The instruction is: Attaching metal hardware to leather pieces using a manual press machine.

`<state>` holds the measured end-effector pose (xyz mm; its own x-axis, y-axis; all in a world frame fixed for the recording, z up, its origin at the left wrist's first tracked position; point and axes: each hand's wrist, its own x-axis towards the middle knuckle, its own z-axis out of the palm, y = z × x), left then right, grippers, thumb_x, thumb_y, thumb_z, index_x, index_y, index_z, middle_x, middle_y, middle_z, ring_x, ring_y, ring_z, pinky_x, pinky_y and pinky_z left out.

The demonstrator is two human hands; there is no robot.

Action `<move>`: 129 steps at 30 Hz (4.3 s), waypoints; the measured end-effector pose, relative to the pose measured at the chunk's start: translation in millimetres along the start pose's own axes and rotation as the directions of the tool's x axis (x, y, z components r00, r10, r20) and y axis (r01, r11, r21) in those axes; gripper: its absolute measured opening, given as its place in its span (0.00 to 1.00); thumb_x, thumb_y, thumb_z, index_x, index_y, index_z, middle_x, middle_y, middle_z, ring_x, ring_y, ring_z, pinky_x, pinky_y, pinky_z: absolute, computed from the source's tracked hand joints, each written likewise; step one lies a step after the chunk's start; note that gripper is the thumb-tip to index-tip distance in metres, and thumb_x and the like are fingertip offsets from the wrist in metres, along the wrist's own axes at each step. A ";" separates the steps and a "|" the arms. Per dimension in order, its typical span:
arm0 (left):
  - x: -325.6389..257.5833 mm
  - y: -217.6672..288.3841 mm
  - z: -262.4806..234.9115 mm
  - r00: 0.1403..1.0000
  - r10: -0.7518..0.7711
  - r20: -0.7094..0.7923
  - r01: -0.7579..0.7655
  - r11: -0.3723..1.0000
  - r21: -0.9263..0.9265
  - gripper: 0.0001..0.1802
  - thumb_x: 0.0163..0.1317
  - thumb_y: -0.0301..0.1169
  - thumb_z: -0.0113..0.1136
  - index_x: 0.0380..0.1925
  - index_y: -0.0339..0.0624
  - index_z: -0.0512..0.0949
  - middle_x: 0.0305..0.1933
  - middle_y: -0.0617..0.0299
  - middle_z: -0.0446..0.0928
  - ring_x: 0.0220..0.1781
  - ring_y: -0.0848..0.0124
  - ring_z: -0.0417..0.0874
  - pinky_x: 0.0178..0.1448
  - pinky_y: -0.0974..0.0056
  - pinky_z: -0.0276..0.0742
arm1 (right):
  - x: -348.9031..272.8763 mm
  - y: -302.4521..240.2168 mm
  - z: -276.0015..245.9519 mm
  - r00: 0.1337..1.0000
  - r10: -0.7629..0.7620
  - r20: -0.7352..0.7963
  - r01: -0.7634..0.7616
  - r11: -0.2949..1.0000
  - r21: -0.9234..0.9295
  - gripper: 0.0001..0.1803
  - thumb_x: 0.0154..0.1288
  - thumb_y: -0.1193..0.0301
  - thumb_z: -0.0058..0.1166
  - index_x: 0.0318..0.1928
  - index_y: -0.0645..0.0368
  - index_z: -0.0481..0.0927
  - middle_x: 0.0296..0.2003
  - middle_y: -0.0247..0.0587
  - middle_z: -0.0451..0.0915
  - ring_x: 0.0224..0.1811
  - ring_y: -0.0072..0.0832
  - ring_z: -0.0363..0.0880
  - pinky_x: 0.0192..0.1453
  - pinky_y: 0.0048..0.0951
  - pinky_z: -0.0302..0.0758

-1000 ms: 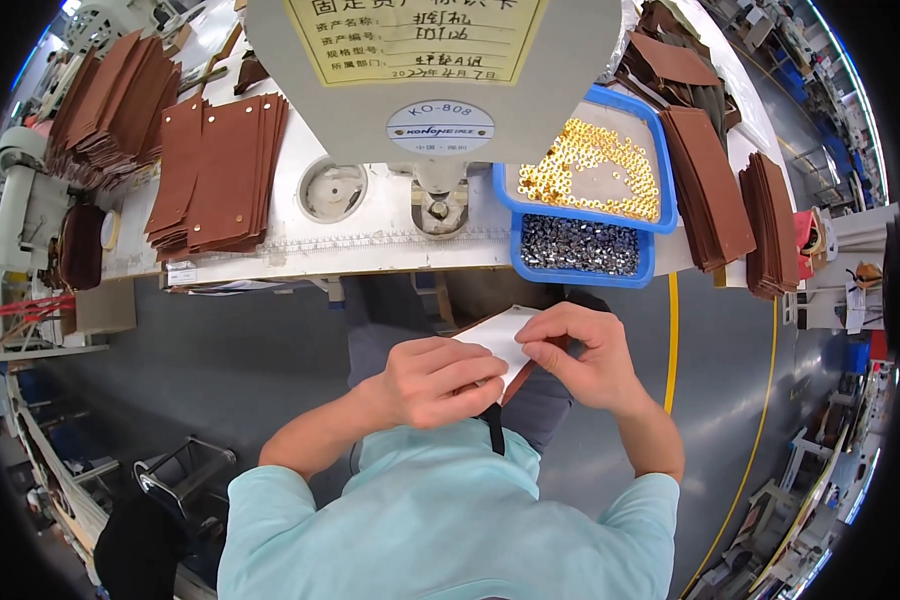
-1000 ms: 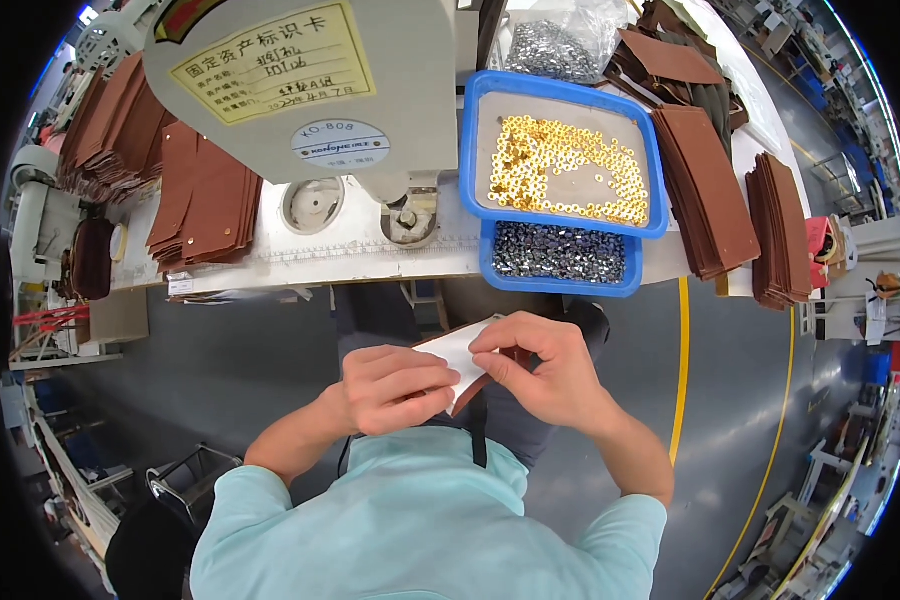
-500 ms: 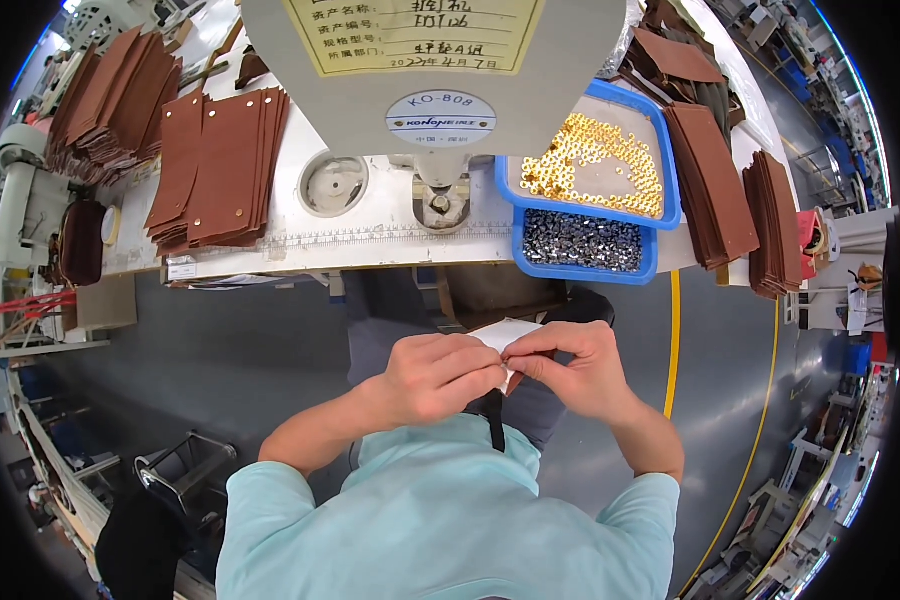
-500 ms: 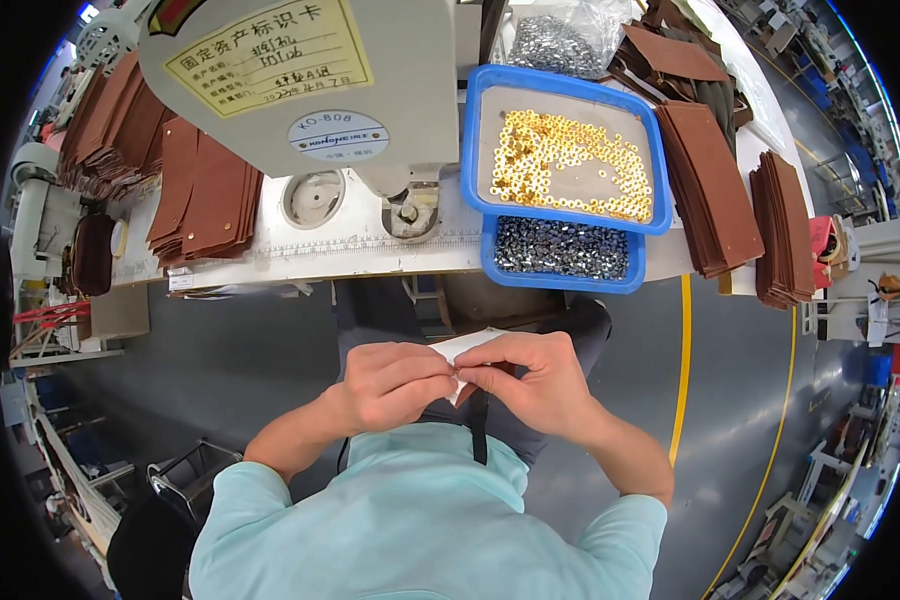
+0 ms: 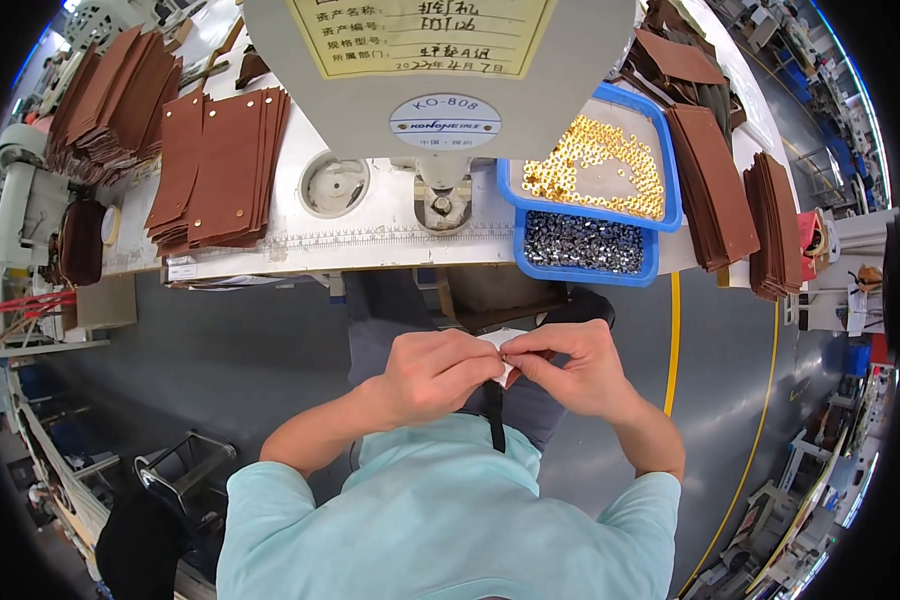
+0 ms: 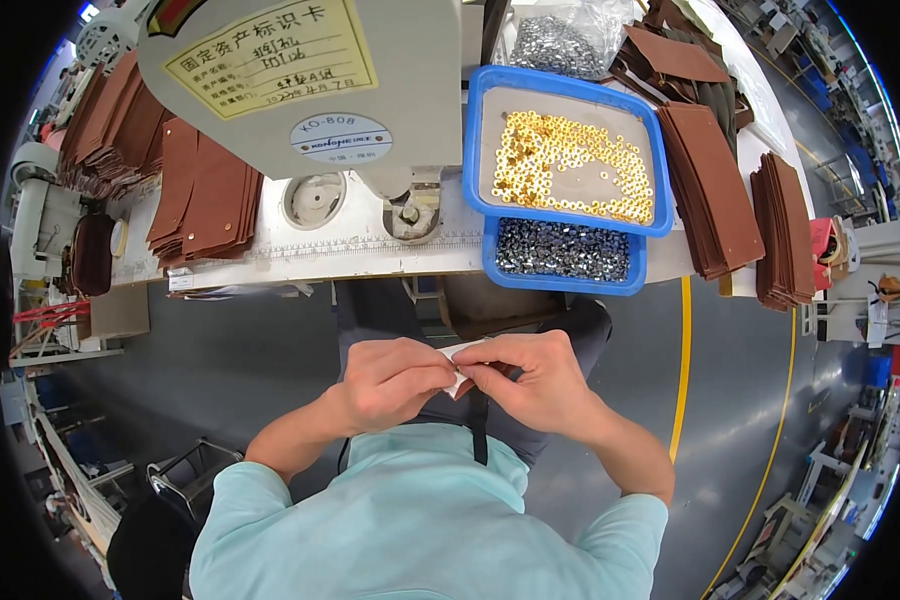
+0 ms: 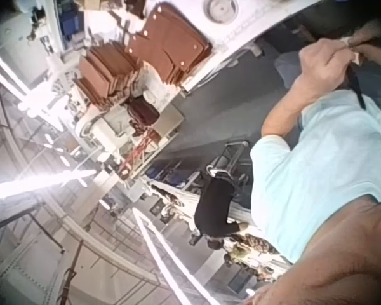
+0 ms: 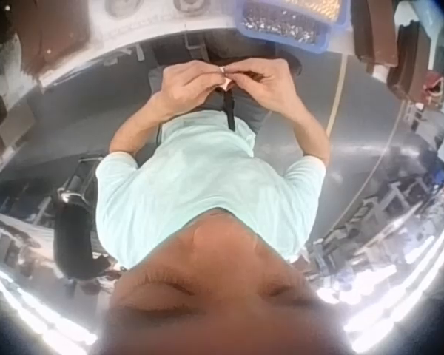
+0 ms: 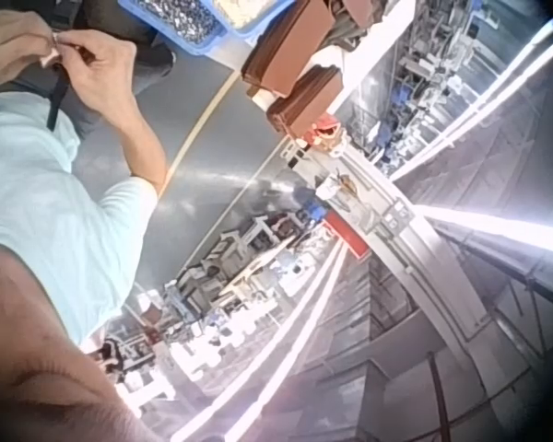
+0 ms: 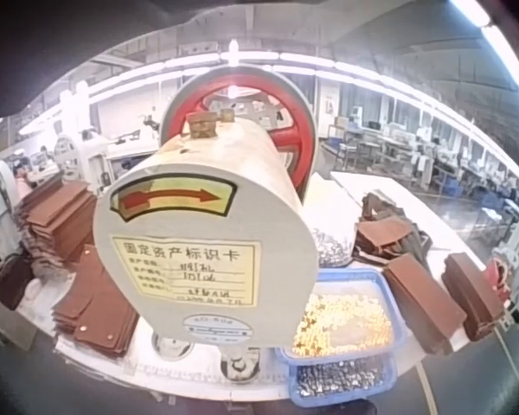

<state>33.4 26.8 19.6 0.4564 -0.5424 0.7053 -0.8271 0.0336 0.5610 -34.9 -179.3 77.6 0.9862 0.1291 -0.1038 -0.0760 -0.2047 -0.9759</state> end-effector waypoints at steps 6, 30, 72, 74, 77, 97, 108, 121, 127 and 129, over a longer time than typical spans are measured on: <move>-0.3 0.9 -1.4 0.983 -0.176 0.060 0.181 0.978 -0.099 0.13 0.48 0.20 0.74 0.34 0.43 0.84 0.36 0.63 0.85 0.30 0.66 0.86 0.30 0.66 0.82 | -3.1 7.8 1.2 0.984 -0.171 -0.058 0.157 0.967 -0.199 0.08 0.61 0.80 0.65 0.42 0.63 0.89 0.34 0.40 0.90 0.31 0.27 0.89 0.36 0.25 0.84; 13.8 10.8 -17.7 0.707 -0.518 0.481 0.629 0.771 -0.094 0.22 0.61 0.44 0.71 0.46 0.37 0.85 0.40 0.51 0.85 0.41 0.52 0.87 0.46 0.54 0.82 | -1.3 64.0 24.0 0.936 -0.322 -0.142 0.321 0.946 -0.031 0.18 0.49 0.90 0.62 0.34 0.60 0.69 0.32 0.44 0.82 0.34 0.30 0.81 0.41 0.29 0.80; 110.1 -252.4 -181.9 0.670 -0.583 -0.459 0.742 0.536 0.402 0.29 0.59 0.34 0.67 0.61 0.43 0.77 0.60 0.44 0.79 0.62 0.46 0.80 0.66 0.48 0.76 | -20.3 69.3 24.2 0.989 0.089 -0.122 -0.119 0.957 -0.263 0.21 0.63 0.78 0.65 0.57 0.65 0.82 0.42 0.45 0.89 0.43 0.26 0.88 0.51 0.28 0.82; 98.8 -221.1 -169.7 0.795 -0.485 -0.364 0.604 0.582 0.544 0.25 0.63 0.37 0.65 0.60 0.42 0.78 0.61 0.47 0.80 0.63 0.46 0.79 0.66 0.48 0.76 | -23.2 65.9 1.5 0.968 -0.003 -0.251 -0.080 0.944 -0.321 0.15 0.62 0.77 0.67 0.50 0.64 0.86 0.39 0.45 0.90 0.41 0.27 0.89 0.48 0.28 0.83; 59.0 -178.8 -154.9 0.808 -0.578 -0.109 0.500 0.576 0.647 0.25 0.65 0.43 0.66 0.59 0.47 0.81 0.68 0.48 0.75 0.69 0.49 0.74 0.71 0.49 0.72 | -9.4 64.4 -62.4 0.785 -0.455 -0.420 0.015 0.692 -0.722 0.07 0.62 0.78 0.65 0.41 0.63 0.87 0.36 0.46 0.88 0.38 0.35 0.89 0.45 0.31 0.82; -19.6 -81.7 -70.4 0.844 -0.467 -0.264 0.528 0.640 0.558 0.26 0.60 0.28 0.71 0.59 0.40 0.77 0.69 0.48 0.72 0.76 0.45 0.65 0.78 0.43 0.57 | -7.7 36.3 -286.6 0.497 0.088 -0.863 -0.834 0.323 -0.448 0.54 0.40 0.42 0.79 0.67 0.54 0.77 0.56 0.47 0.85 0.59 0.44 0.83 0.62 0.46 0.79; -70.6 -1.4 47.4 0.934 -0.355 0.041 0.349 0.931 0.109 0.16 0.51 0.23 0.73 0.42 0.43 0.85 0.52 0.55 0.82 0.58 0.53 0.81 0.62 0.51 0.77 | -10.3 37.6 -276.8 0.506 0.029 -0.862 -0.836 0.261 -0.482 0.51 0.43 0.41 0.77 0.65 0.56 0.79 0.56 0.51 0.83 0.61 0.45 0.82 0.64 0.44 0.78; -95.8 6.1 59.0 0.734 -0.579 0.355 0.631 0.775 -0.040 0.07 0.63 0.29 0.67 0.39 0.39 0.86 0.45 0.57 0.87 0.45 0.58 0.87 0.46 0.59 0.85 | -24.7 60.0 -291.3 0.672 -0.052 -0.739 -0.686 0.333 -0.647 0.32 0.71 0.48 0.50 0.57 0.65 0.83 0.47 0.63 0.85 0.52 0.55 0.84 0.59 0.46 0.79; -39.7 -4.3 54.7 0.842 -0.449 0.300 0.510 0.844 -0.168 0.23 0.61 0.36 0.73 0.55 0.40 0.82 0.58 0.54 0.84 0.58 0.57 0.85 0.59 0.58 0.82 | -24.3 27.8 -196.7 0.395 -0.442 -0.805 -0.309 0.762 -0.569 0.19 0.78 0.70 0.46 0.63 0.66 0.79 0.53 0.57 0.85 0.51 0.51 0.86 0.56 0.47 0.79; 1.6 3.5 45.0 0.827 -0.448 0.339 0.553 0.758 -0.346 0.37 0.60 0.37 0.75 0.68 0.41 0.71 0.69 0.51 0.76 0.68 0.57 0.79 0.67 0.58 0.77 | -35.9 26.8 -136.2 0.469 -0.593 -0.655 -0.250 0.622 -0.742 0.20 0.76 0.75 0.47 0.64 0.69 0.77 0.62 0.62 0.78 0.63 0.54 0.79 0.65 0.49 0.76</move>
<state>16.5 -11.7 3.2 0.6368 -0.7485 0.1852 -0.2615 0.0162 0.9651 -52.3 -321.5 81.3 0.6039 -0.4534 0.6555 -0.1846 -0.8797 -0.4383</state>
